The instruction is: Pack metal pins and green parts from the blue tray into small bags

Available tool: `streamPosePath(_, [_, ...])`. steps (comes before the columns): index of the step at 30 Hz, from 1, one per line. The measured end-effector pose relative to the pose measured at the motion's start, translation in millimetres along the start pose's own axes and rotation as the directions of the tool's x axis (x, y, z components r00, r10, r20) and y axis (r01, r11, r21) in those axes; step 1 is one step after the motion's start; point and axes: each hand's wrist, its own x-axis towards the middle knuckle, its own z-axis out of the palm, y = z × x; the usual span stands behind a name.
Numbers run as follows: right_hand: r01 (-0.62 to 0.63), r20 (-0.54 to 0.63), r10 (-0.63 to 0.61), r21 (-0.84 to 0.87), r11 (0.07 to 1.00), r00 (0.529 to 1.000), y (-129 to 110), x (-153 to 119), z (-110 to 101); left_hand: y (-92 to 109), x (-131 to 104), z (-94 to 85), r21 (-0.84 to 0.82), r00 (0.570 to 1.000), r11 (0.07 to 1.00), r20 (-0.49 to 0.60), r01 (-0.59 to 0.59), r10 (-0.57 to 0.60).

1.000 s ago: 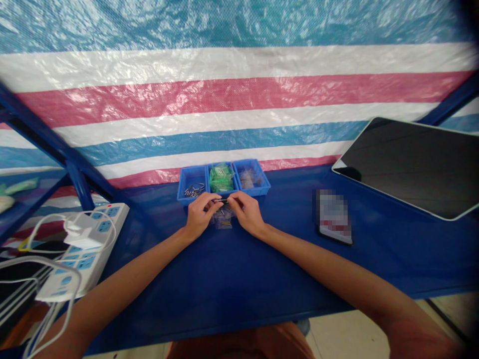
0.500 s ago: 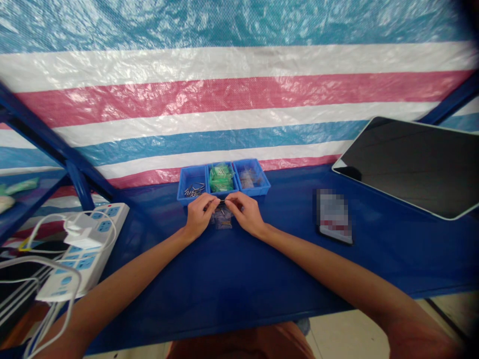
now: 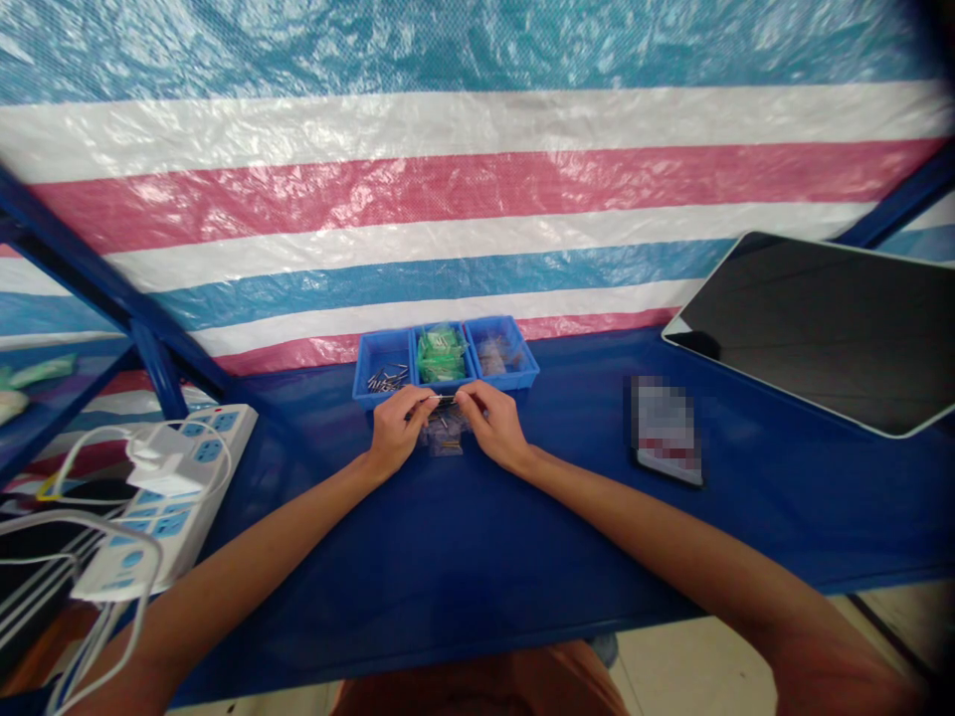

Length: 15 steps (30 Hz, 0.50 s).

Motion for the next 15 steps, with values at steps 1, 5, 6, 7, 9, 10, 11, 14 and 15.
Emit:
streamPosePath(1, [-0.001,0.002,0.001,0.008,1.000,1.000,-0.1,0.0,0.0,0.6,0.2,-0.7,0.009,1.000,1.000,0.004,-0.006,0.006])
streamPosePath(5, [0.011,0.015,-0.011,0.030,0.999,1.000,-1.0,0.1,-0.3,2.8,1.2,-2.5,0.034,1.000,0.999,0.009,-0.019,0.019])
streamPosePath(6, [0.017,0.016,-0.018,0.026,1.000,1.000,-1.2,0.2,-0.4,3.3,1.4,-2.7,0.038,1.000,0.999,0.009,-0.018,0.017])
streamPosePath(7, [0.023,0.018,-0.023,0.021,1.000,1.000,-1.3,0.4,-0.5,3.7,1.7,-2.8,0.040,1.000,0.999,0.009,-0.016,0.015])
streamPosePath(9, [0.030,0.020,-0.030,0.011,1.000,0.999,-1.1,0.7,-0.5,4.3,1.9,-2.6,0.043,1.000,0.999,0.014,-0.005,0.005])
streamPosePath(10, [0.032,0.025,-0.032,0.008,0.999,0.999,-0.7,0.9,-0.4,4.4,1.9,-2.2,0.040,1.000,0.999,0.015,0.004,-0.004])
streamPosePath(11, [0.034,0.028,-0.034,0.005,0.999,0.999,-0.1,1.0,-0.3,4.4,1.7,-1.7,0.034,1.000,0.999,0.013,0.015,-0.016])
streamPosePath(14, [0.039,0.035,-0.039,0.005,0.999,0.999,1.9,1.2,0.2,3.4,0.6,0.4,0.006,0.999,0.999,-0.011,0.044,-0.044])
streamPosePath(15, [0.039,0.035,-0.039,0.009,0.999,0.999,2.4,1.2,0.3,2.8,0.2,1.2,-0.003,0.999,0.999,-0.018,0.045,-0.045])
